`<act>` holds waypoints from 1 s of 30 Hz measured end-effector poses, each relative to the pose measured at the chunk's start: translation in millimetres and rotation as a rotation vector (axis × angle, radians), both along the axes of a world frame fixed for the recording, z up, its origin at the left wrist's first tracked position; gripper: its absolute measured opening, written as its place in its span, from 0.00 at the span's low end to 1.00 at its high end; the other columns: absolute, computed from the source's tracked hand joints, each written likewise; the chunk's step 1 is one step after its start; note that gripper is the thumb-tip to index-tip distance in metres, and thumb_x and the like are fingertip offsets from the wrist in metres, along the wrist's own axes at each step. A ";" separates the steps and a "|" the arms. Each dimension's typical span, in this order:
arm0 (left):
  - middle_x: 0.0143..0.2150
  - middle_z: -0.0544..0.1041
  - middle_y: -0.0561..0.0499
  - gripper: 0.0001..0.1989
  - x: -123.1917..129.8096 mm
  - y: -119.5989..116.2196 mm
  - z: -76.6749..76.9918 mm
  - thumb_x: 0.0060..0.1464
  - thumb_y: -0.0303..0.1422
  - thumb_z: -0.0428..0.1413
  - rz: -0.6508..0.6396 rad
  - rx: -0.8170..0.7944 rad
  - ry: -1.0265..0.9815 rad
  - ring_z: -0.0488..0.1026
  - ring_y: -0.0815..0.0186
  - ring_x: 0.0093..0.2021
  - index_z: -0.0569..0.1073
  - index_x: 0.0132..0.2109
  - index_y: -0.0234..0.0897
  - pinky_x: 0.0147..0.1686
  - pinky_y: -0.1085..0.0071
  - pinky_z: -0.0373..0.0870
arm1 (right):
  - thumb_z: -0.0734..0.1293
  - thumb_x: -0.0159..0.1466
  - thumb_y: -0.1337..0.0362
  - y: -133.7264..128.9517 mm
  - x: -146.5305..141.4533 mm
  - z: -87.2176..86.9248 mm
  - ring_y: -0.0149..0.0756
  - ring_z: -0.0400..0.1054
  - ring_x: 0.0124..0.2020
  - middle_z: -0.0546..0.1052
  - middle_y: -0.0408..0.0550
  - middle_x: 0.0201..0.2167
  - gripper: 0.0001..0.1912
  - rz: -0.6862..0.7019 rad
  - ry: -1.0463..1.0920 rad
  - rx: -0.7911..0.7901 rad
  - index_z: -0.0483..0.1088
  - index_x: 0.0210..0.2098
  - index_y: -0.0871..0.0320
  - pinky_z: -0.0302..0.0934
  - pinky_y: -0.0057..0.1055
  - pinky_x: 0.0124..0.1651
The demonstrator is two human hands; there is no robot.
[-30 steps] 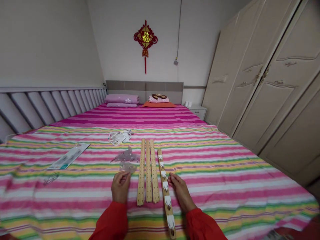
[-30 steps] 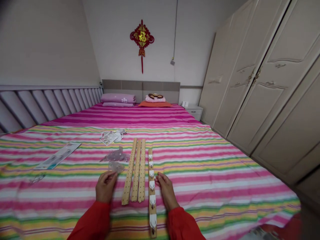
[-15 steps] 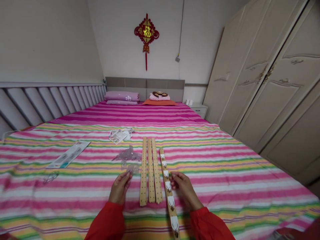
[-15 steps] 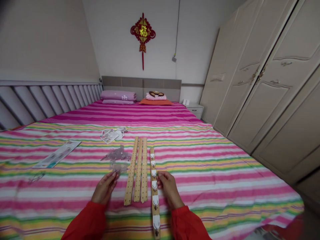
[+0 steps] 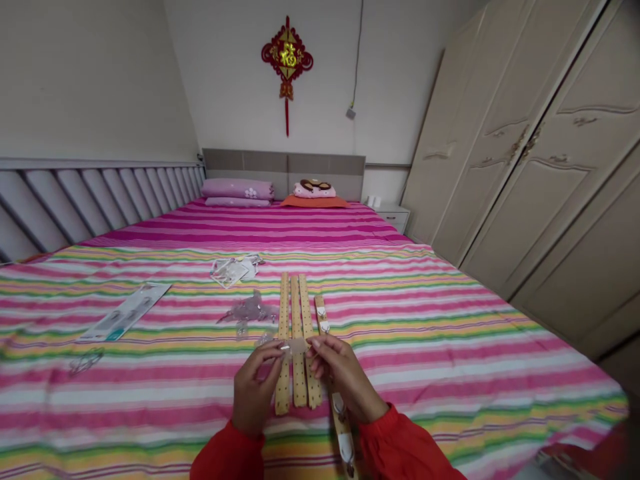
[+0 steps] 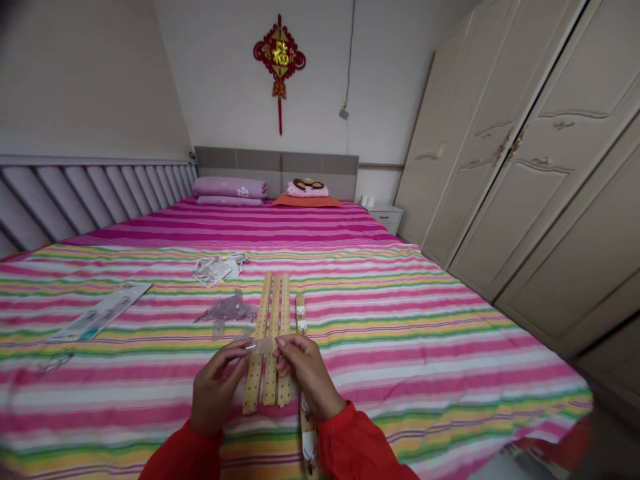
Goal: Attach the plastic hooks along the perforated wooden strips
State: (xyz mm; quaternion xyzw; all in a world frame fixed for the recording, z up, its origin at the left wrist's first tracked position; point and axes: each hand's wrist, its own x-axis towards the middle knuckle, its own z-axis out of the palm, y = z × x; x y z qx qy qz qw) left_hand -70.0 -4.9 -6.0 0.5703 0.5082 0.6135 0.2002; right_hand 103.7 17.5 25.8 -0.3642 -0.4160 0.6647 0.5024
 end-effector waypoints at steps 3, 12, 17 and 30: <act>0.40 0.79 0.47 0.04 8.3 -0.1 7.7 0.49 0.34 0.56 -0.029 0.043 0.069 0.75 0.59 0.45 0.75 0.31 0.42 0.47 0.62 0.71 | 0.74 0.49 0.53 3.3 4.0 -1.1 0.26 0.64 0.16 0.74 0.41 0.18 0.19 -0.035 -0.016 0.001 0.76 0.35 0.60 0.57 0.22 0.20; 0.42 0.78 0.44 0.06 26.8 23.1 21.2 0.47 0.36 0.56 -0.289 -0.139 0.014 0.74 0.59 0.46 0.75 0.30 0.40 0.46 0.63 0.72 | 0.77 0.45 0.60 20.2 26.1 -11.1 0.24 0.60 0.12 0.71 0.39 0.12 0.13 -0.017 -0.021 -0.030 0.74 0.25 0.62 0.54 0.20 0.16; 0.48 0.77 0.43 0.10 39.3 46.5 21.5 0.44 0.37 0.57 -0.363 -0.265 -0.136 0.74 0.58 0.49 0.75 0.35 0.38 0.47 0.64 0.72 | 0.77 0.43 0.63 32.6 33.6 -14.8 0.26 0.64 0.14 0.73 0.42 0.13 0.13 0.039 0.002 -0.125 0.72 0.23 0.62 0.57 0.20 0.18; 0.41 0.80 0.46 0.15 48.3 127.6 -3.3 0.44 0.31 0.54 -0.237 -0.319 0.061 0.75 0.61 0.44 0.76 0.40 0.34 0.50 0.62 0.68 | 0.73 0.44 0.70 138.7 37.7 -30.4 0.21 0.56 0.12 0.68 0.39 0.11 0.08 -0.276 0.061 -0.240 0.69 0.17 0.61 0.51 0.18 0.14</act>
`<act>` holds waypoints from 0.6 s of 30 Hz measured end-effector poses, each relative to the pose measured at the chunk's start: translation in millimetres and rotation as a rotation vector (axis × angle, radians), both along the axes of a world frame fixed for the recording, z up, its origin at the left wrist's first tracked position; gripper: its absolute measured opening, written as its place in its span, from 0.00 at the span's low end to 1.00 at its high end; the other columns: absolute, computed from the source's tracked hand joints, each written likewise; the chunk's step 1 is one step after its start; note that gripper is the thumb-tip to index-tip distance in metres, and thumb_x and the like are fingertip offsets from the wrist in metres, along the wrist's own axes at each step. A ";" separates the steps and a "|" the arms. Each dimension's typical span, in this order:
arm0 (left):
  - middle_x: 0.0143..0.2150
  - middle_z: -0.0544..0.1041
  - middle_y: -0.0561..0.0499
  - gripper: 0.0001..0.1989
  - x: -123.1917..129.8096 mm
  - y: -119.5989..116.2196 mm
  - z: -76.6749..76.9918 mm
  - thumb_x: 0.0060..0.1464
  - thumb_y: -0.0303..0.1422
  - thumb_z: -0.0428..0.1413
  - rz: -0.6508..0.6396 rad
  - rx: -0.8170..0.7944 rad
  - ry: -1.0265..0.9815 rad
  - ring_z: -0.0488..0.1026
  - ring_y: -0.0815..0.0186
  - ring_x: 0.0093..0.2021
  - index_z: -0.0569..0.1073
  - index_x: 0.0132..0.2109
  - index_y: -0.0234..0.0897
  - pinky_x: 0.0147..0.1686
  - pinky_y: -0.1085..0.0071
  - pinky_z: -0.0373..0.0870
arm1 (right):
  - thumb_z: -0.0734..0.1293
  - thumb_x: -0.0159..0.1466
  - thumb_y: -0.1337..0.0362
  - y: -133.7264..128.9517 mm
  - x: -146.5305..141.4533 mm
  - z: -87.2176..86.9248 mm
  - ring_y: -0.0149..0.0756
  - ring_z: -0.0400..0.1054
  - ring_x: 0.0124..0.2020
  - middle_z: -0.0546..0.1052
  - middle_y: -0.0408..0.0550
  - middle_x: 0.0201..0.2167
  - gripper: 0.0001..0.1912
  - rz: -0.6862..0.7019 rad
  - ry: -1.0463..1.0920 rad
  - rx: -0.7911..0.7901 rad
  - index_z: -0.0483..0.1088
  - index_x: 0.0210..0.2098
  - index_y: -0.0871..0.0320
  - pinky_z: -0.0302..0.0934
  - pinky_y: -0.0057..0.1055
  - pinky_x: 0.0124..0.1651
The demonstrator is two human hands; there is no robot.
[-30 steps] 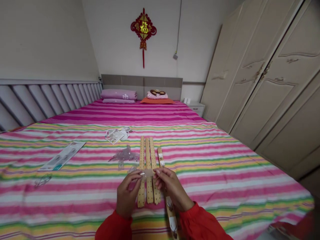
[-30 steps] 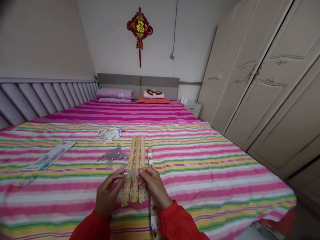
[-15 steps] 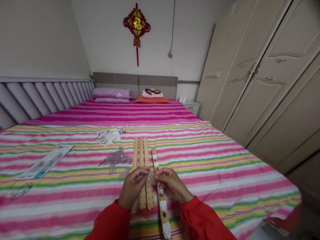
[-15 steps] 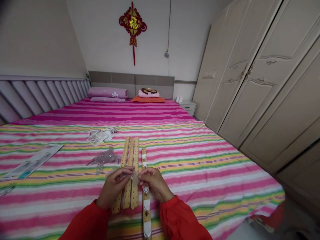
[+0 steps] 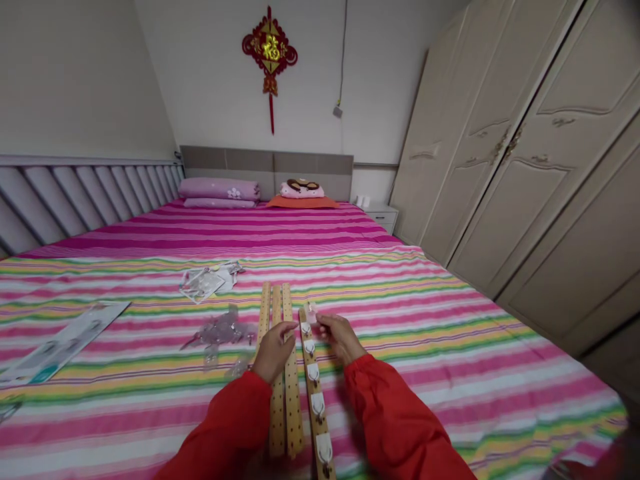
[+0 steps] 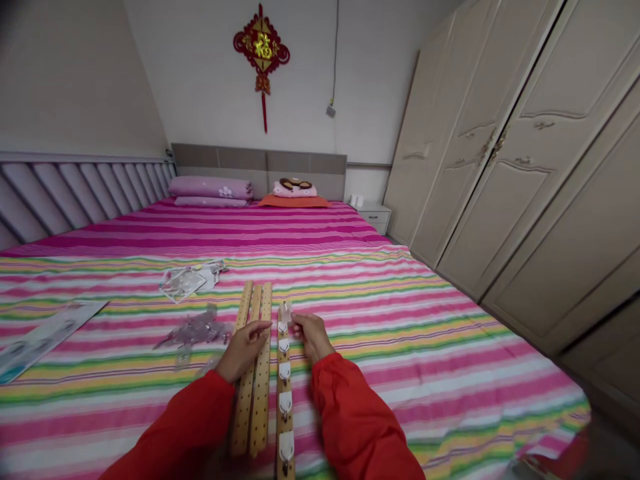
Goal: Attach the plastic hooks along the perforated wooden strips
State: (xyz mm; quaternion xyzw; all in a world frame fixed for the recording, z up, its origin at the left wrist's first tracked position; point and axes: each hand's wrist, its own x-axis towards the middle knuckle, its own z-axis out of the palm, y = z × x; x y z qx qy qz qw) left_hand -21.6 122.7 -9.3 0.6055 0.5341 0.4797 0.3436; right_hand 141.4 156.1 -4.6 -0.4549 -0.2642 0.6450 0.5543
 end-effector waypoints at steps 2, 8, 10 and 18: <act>0.42 0.80 0.46 0.14 1.9 8.5 -2.7 0.45 0.29 0.53 0.012 0.016 0.072 0.75 0.61 0.44 0.76 0.40 0.35 0.50 0.62 0.68 | 0.73 0.44 0.71 11.5 -1.8 -6.0 0.21 0.54 0.11 0.67 0.38 0.10 0.08 -0.023 -0.024 -0.013 0.68 0.16 0.61 0.50 0.19 0.13; 0.44 0.78 0.47 0.20 5.5 26.0 -8.7 0.49 0.21 0.46 0.018 0.126 0.389 0.72 0.63 0.48 0.76 0.45 0.36 0.53 0.64 0.65 | 0.71 0.42 0.72 33.2 -12.1 -24.2 0.22 0.53 0.10 0.68 0.39 0.09 0.08 -0.097 -0.110 -0.013 0.67 0.15 0.61 0.44 0.21 0.12; 0.45 0.77 0.45 0.22 6.3 29.1 -10.9 0.50 0.20 0.45 0.010 0.121 0.506 0.71 0.63 0.49 0.75 0.48 0.35 0.53 0.64 0.64 | 0.70 0.42 0.72 37.4 -15.1 -28.1 0.22 0.51 0.10 0.67 0.39 0.08 0.07 -0.110 -0.138 -0.006 0.67 0.14 0.61 0.42 0.22 0.12; 0.49 0.72 0.45 0.28 8.0 37.5 -19.7 0.49 0.19 0.45 0.025 -0.021 0.795 0.67 0.59 0.50 0.70 0.56 0.42 0.51 0.65 0.60 | 0.69 0.42 0.71 42.3 -17.5 -36.6 0.23 0.50 0.09 0.63 0.37 0.06 0.09 -0.130 -0.196 0.010 0.64 0.12 0.58 0.41 0.24 0.12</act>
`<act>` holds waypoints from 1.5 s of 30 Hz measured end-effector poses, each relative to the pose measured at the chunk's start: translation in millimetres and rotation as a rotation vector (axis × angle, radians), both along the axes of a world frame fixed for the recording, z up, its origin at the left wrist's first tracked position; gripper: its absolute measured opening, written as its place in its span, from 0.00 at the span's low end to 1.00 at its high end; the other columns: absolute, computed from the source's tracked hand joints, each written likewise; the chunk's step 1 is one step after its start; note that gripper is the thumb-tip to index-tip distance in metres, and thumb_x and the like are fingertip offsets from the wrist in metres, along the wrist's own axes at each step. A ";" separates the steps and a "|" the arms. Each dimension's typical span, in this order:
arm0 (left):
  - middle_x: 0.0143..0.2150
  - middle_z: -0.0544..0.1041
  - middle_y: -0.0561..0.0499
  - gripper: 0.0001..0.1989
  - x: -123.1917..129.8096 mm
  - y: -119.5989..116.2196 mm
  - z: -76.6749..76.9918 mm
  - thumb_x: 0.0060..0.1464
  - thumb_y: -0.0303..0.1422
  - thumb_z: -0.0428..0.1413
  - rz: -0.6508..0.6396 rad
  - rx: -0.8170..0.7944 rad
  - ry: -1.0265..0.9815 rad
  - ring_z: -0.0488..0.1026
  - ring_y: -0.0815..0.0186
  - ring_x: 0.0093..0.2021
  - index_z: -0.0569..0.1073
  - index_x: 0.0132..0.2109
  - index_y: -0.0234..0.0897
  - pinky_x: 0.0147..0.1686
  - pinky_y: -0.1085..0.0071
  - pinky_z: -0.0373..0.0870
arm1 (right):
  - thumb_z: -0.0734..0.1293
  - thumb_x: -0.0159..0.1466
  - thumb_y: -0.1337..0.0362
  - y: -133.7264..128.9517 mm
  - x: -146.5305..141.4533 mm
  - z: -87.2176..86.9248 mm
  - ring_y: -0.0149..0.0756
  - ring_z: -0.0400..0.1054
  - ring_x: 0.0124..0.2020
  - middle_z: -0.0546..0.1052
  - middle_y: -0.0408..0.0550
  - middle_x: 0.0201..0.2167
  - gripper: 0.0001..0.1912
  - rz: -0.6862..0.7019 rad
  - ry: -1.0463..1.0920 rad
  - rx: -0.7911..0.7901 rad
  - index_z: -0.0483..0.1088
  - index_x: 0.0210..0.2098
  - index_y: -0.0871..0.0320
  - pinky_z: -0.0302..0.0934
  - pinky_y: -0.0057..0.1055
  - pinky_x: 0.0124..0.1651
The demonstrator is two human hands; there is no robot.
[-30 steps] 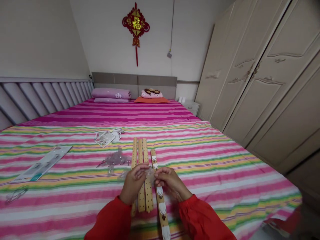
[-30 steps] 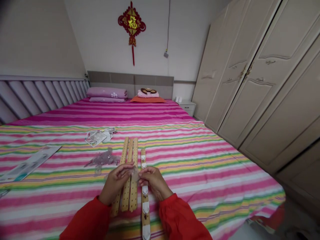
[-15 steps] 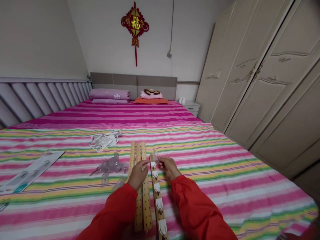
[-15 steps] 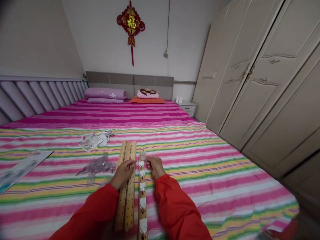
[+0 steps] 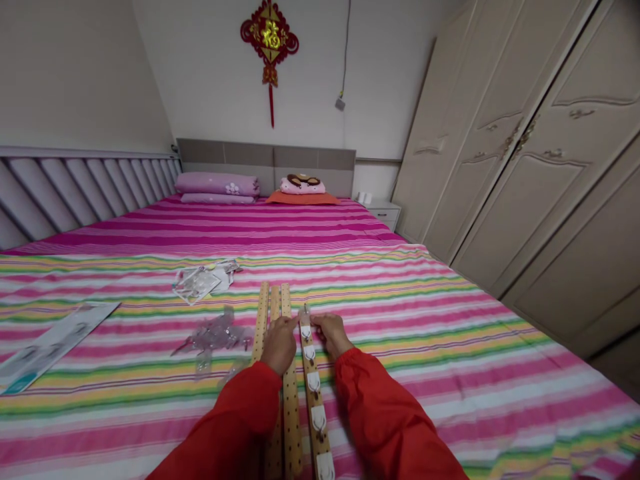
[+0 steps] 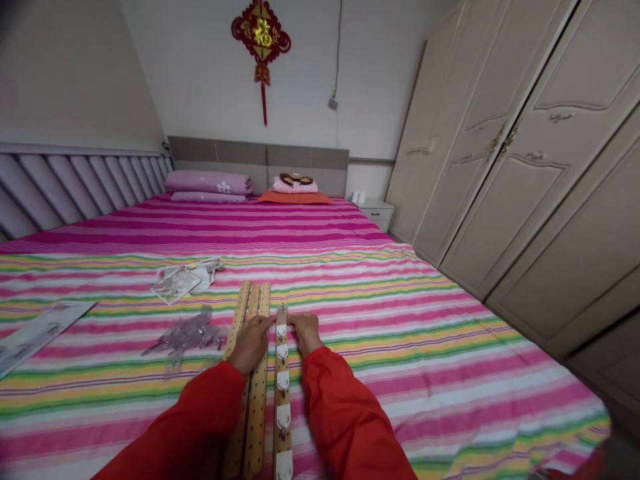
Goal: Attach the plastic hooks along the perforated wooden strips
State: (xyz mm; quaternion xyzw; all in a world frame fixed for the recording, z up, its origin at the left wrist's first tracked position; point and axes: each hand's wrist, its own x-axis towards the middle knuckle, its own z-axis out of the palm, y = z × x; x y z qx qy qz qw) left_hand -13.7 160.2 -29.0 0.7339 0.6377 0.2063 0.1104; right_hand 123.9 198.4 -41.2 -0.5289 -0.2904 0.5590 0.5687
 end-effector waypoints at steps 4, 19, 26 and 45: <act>0.49 0.72 0.45 0.28 0.3 0.2 -4.7 0.50 0.20 0.45 -0.003 0.012 -0.029 0.67 0.59 0.50 0.70 0.56 0.43 0.51 0.65 0.60 | 0.69 0.42 0.69 -0.3 0.4 -1.5 0.24 0.50 0.10 0.64 0.37 0.07 0.09 0.005 -0.017 0.016 0.64 0.13 0.58 0.42 0.25 0.13; 0.48 0.76 0.47 0.16 -9.3 1.8 44.5 0.54 0.37 0.50 -0.022 0.193 -0.822 0.72 0.63 0.48 0.75 0.47 0.38 0.48 0.66 0.69 | 0.66 0.44 0.69 -10.7 15.2 57.5 0.26 0.58 0.18 0.68 0.37 0.14 0.02 0.305 -0.415 0.452 0.69 0.16 0.58 0.52 0.23 0.23; 0.36 0.79 0.47 0.11 -6.3 -4.2 49.5 0.50 0.37 0.54 -0.111 0.209 -0.662 0.74 0.64 0.37 0.78 0.36 0.37 0.36 0.70 0.70 | 0.67 0.46 0.71 -19.5 15.6 77.2 0.28 0.58 0.20 0.68 0.38 0.15 0.04 0.387 -0.572 0.606 0.71 0.18 0.57 0.52 0.24 0.24; 0.32 0.77 0.50 0.15 16.4 -3.2 34.3 0.41 0.38 0.62 0.086 -0.041 -1.332 0.75 0.68 0.34 0.73 0.35 0.33 0.38 0.69 0.71 | 0.73 0.45 0.56 -29.2 10.0 50.9 0.28 0.63 0.18 0.74 0.41 0.18 0.15 0.256 0.004 0.320 0.76 0.29 0.59 0.59 0.25 0.23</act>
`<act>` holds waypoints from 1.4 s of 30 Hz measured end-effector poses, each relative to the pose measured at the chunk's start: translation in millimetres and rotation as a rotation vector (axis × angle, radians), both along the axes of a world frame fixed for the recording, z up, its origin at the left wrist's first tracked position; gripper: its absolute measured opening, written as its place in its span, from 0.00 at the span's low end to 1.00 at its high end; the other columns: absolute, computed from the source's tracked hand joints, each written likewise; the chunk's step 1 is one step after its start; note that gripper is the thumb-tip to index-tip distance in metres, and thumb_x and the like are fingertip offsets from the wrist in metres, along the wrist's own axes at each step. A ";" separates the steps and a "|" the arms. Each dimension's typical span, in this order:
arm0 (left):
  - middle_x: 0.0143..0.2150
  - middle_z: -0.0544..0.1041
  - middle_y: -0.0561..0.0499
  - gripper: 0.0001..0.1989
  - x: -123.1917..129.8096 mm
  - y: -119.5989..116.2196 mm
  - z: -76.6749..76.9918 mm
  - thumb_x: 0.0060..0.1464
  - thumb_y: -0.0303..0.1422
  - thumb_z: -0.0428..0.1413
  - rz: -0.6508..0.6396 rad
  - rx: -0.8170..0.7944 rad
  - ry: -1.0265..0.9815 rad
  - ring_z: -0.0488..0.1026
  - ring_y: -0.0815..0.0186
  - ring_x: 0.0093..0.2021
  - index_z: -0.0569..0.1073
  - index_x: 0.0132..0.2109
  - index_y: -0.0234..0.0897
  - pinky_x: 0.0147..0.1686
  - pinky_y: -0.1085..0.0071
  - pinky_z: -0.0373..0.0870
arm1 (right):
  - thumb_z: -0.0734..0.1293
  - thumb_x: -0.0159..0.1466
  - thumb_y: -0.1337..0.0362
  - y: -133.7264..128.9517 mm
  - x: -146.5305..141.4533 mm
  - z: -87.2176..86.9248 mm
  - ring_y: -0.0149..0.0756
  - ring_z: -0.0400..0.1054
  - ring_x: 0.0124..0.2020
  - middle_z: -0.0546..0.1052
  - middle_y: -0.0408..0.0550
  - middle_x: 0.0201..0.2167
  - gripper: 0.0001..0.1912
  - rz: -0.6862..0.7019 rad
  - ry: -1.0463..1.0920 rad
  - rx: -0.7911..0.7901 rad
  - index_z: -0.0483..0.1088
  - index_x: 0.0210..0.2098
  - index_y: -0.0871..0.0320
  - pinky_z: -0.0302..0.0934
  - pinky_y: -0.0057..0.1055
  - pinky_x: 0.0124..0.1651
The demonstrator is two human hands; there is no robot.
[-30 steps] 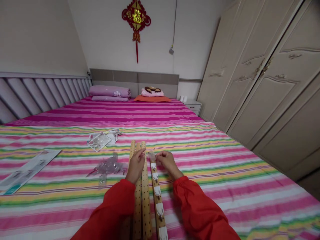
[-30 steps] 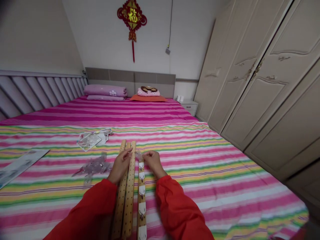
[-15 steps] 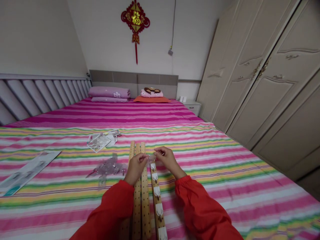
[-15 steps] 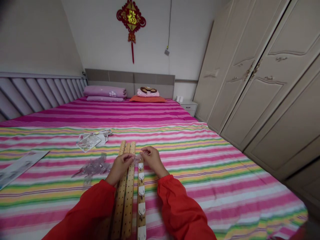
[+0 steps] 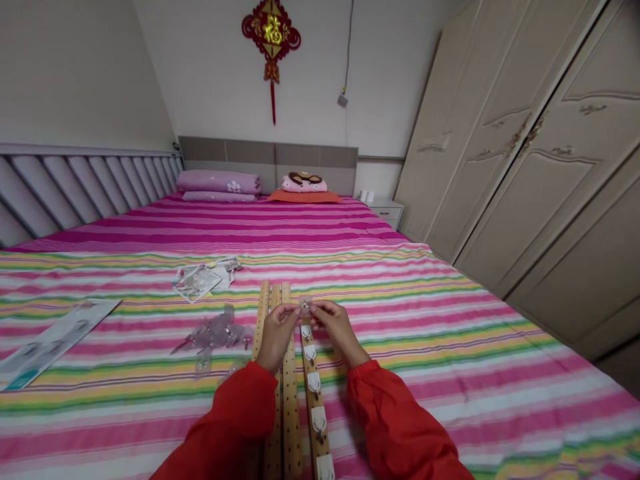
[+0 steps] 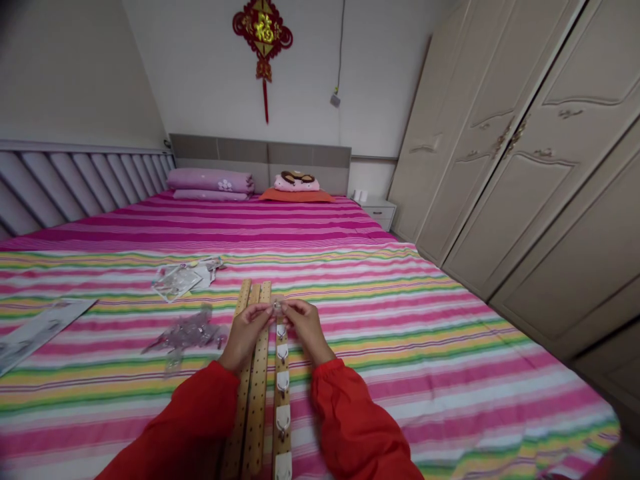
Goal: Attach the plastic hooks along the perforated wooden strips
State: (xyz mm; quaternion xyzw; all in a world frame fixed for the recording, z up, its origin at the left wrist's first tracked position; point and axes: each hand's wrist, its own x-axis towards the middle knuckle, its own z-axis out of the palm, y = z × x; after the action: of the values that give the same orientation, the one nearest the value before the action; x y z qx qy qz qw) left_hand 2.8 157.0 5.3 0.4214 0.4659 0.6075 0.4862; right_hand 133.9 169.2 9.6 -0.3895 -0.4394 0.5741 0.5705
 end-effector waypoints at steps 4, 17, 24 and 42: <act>0.32 0.77 0.51 0.13 -2.7 0.7 1.6 0.44 0.39 0.60 0.025 0.139 0.154 0.73 0.67 0.36 0.73 0.34 0.34 0.39 0.71 0.69 | 0.74 0.45 0.56 1.1 5.3 2.4 0.29 0.64 0.20 0.76 0.42 0.21 0.14 -0.004 0.000 0.093 0.77 0.29 0.58 0.61 0.27 0.26; 0.34 0.79 0.47 0.11 -11.0 18.7 -26.3 0.46 0.34 0.57 0.028 0.002 0.357 0.75 0.63 0.37 0.75 0.37 0.33 0.42 0.64 0.70 | 0.74 0.41 0.66 26.6 1.5 -40.1 0.29 0.65 0.15 0.74 0.41 0.15 0.11 -0.097 0.089 -0.162 0.73 0.25 0.61 0.63 0.27 0.22; 0.41 0.77 0.47 0.17 -16.2 10.5 -33.4 0.53 0.24 0.46 0.047 0.159 0.990 0.70 0.62 0.46 0.77 0.44 0.38 0.49 0.63 0.65 | 0.73 0.42 0.67 32.3 -2.5 -51.8 0.28 0.65 0.15 0.73 0.41 0.14 0.08 -0.089 0.063 -0.182 0.72 0.22 0.61 0.61 0.26 0.21; 0.50 0.70 0.45 0.20 -2.1 -3.7 -29.8 0.56 0.26 0.44 -0.017 0.018 1.412 0.64 0.56 0.49 0.75 0.50 0.45 0.45 0.62 0.57 | 0.71 0.42 0.69 39.9 -8.9 -64.0 0.27 0.63 0.14 0.72 0.39 0.14 0.07 -0.113 0.022 -0.189 0.69 0.21 0.61 0.59 0.25 0.19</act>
State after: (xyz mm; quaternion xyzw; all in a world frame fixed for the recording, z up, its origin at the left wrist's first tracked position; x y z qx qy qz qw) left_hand 0.6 153.2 -24.5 0.7223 0.6617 0.1889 0.0689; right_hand 125.1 209.1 -54.4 -0.4597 -0.3543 0.5841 0.5674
